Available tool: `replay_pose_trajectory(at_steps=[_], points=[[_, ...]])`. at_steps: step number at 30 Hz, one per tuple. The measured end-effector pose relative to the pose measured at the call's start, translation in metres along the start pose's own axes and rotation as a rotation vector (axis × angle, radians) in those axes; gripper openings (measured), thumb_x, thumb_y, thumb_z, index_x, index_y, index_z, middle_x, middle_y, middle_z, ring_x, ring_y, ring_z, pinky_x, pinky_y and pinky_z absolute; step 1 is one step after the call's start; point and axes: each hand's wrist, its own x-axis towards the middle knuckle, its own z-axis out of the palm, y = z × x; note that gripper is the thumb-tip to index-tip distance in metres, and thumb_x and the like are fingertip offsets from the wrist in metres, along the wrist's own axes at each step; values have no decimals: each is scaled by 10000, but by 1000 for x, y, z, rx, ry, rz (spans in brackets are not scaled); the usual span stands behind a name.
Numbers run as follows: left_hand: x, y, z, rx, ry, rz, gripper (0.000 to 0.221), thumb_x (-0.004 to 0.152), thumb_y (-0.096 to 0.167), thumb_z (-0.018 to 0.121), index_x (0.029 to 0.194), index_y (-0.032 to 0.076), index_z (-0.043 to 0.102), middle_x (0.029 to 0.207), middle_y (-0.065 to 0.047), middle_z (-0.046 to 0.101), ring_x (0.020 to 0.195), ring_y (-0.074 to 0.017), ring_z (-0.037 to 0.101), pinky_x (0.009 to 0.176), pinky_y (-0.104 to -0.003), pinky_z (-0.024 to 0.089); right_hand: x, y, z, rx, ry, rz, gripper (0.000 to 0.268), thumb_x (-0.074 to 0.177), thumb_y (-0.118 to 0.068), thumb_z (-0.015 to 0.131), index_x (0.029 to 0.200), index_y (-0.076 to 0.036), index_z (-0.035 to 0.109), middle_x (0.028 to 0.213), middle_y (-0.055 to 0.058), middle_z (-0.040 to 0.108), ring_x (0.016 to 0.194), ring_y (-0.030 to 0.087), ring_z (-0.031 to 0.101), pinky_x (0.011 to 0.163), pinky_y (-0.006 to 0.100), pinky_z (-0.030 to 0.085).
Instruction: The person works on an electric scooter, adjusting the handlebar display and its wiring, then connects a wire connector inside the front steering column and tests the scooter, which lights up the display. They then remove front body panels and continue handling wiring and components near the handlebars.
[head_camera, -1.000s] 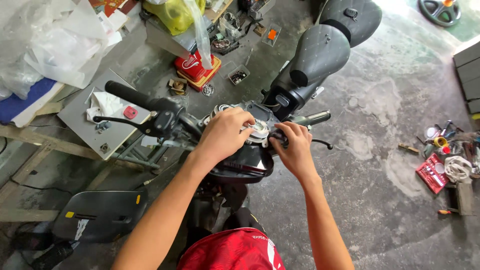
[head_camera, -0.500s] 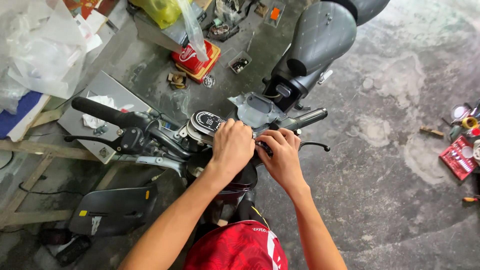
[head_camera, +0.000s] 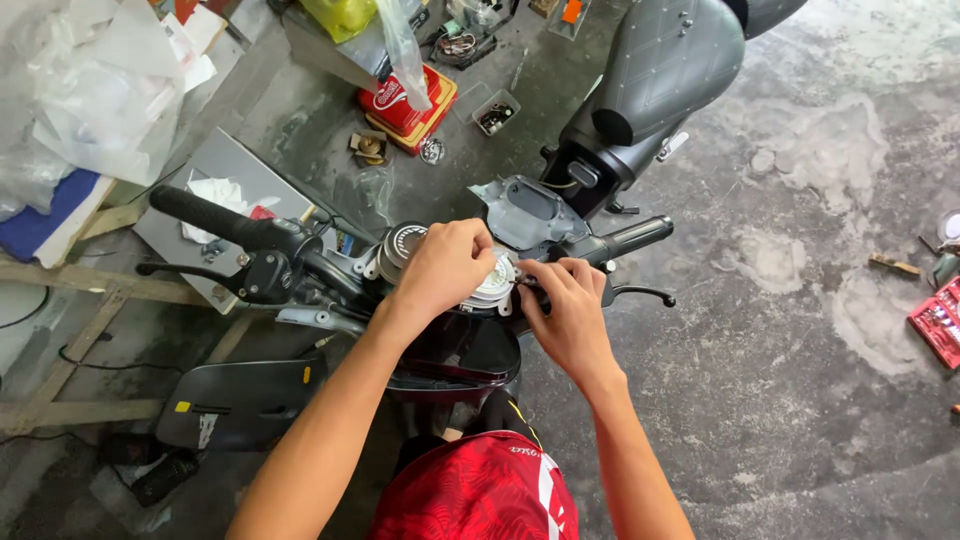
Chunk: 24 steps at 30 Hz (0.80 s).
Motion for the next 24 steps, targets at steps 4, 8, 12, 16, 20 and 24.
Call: replay_pose_trajectory(at_steps=[4, 8, 12, 16, 20, 24], points=[[-1, -17, 7, -26, 26, 101, 199, 886, 135, 609, 999, 15, 721, 921, -201, 750, 886, -369, 739, 805, -449, 578, 9, 2, -2, -19, -54, -49, 249, 876, -150, 756, 1119, -108, 725, 997, 18, 688, 1048, 263, 571, 943, 423, 372], [-6, -16, 6, 26, 72, 271, 225, 960, 122, 558, 1109, 25, 695, 1049, -210, 732, 990, -400, 686, 849, -478, 543, 21, 9, -5, 30, -88, -119, 154, 890, -124, 733, 1040, -114, 706, 1057, 43, 689, 1088, 286, 586, 962, 424, 403], [-8, -10, -7, 137, 162, 424, 226, 996, 219, 590, 1086, 36, 686, 1060, -177, 736, 1008, -381, 667, 852, -494, 525, 36, 7, -7, 203, -129, -53, 117, 938, -66, 685, 1053, -53, 666, 1074, 99, 695, 1019, 311, 646, 891, 401, 494], [-4, -20, -14, 172, 249, 509, 257, 1017, 276, 597, 1083, 42, 683, 1048, -166, 740, 1005, -370, 680, 864, -499, 521, 50, -6, -12, 267, -157, 48, 101, 959, -47, 676, 1058, -28, 670, 990, 123, 697, 886, 312, 678, 786, 382, 531], [-3, -23, -23, 112, 174, 387, 296, 1052, 330, 579, 1080, 65, 708, 981, -183, 745, 953, -402, 695, 833, -504, 531, 58, -11, -5, 266, -120, 29, 109, 960, -44, 695, 1062, -20, 667, 963, 136, 696, 839, 304, 683, 746, 373, 527], [6, -28, -39, -31, 3, 318, 384, 1036, 407, 592, 1133, 52, 703, 1008, -195, 753, 975, -385, 720, 823, -465, 548, 63, -8, 5, 292, -36, 17, 108, 977, -11, 686, 1080, -8, 655, 991, 130, 698, 891, 274, 702, 784, 358, 540]])
